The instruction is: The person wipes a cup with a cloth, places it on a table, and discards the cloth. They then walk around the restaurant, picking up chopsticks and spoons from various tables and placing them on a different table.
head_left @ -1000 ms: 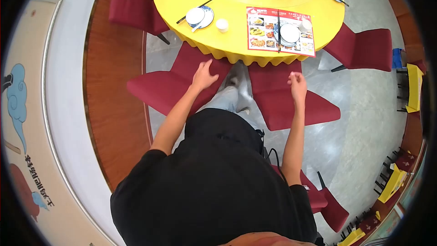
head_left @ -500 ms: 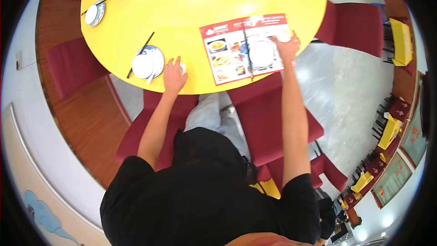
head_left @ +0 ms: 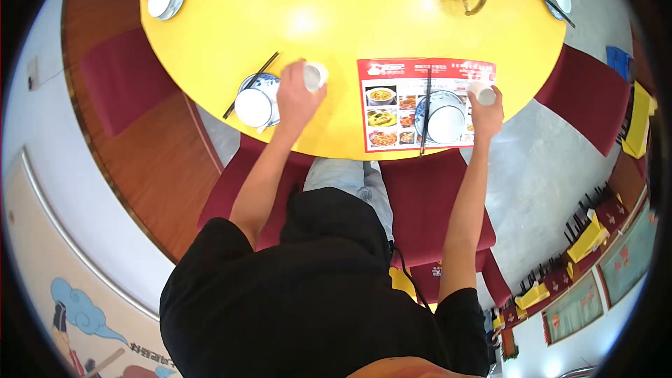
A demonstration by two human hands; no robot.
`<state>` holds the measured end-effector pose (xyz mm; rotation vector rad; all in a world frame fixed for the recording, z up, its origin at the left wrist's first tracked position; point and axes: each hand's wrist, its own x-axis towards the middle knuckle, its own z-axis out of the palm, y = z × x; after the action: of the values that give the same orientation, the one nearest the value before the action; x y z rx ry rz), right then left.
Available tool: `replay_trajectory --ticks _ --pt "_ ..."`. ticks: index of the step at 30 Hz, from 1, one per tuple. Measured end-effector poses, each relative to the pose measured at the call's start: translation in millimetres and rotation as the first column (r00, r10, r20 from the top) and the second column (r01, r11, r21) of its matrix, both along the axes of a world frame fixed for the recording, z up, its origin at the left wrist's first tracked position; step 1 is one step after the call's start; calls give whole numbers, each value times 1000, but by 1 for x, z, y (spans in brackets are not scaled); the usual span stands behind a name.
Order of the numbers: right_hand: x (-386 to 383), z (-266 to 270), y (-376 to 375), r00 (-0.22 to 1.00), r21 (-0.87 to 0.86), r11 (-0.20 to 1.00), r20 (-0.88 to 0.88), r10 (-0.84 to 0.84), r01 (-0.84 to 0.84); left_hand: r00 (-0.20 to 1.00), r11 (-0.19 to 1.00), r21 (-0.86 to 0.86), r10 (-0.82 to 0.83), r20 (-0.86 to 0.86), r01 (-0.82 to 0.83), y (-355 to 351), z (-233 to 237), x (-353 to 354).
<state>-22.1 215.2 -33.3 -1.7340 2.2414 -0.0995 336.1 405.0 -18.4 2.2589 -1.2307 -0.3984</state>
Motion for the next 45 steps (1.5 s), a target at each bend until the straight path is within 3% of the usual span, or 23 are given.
replay_trajectory --ticks 5,9,11,16,22,24,28,30,32,34,36,38,39,40,42,45 --pt "76 29 -9 994 -110 994 104 37 -26 991 991 -121 68 119 -53 -73 -21 49" --pt "127 34 -22 981 -25 999 189 37 -33 984 988 -106 122 128 -109 -114 -34 72" --pt "142 24 -26 965 -99 989 229 130 -109 981 987 -92 144 133 -132 -127 -39 79" --pt "168 13 -35 959 -29 982 211 188 -186 976 989 -5 146 161 -147 -142 -44 88" --pt "172 -8 -34 944 -54 969 219 247 -241 978 991 95 71 195 -91 -137 -28 85" --pt "169 -11 -30 934 -51 967 253 253 -249 955 993 72 72 286 -96 -122 -10 71" --pt "156 8 -22 882 -144 938 321 347 -316 975 996 -94 29 222 -8 -75 31 44" --pt "142 30 -10 886 -242 911 250 391 -334 982 991 -123 -22 187 45 -43 45 21" --pt "121 52 22 887 -353 886 237 395 -300 972 997 31 -57 -227 66 -6 54 -8" --pt "87 64 61 844 -443 863 343 413 -242 915 961 124 -189 -357 247 34 36 -45" --pt "48 77 120 832 -419 899 448 328 -129 865 882 172 -361 -349 438 74 37 -93" --pt "6 100 188 757 -374 927 597 264 -28 776 846 90 -433 -458 525 109 48 -145" --pt "-18 116 227 652 -218 975 746 138 44 704 817 9 -492 -512 577 123 65 -171" --pt "-42 130 267 649 -159 984 757 70 80 657 767 8 -544 -521 641 137 82 -196" --pt "-86 160 352 447 -50 977 893 -49 207 575 679 -12 -631 -520 734 167 100 -238" --pt "-166 135 474 450 -119 926 891 -60 359 485 572 -57 -740 -466 818 214 118 -308"
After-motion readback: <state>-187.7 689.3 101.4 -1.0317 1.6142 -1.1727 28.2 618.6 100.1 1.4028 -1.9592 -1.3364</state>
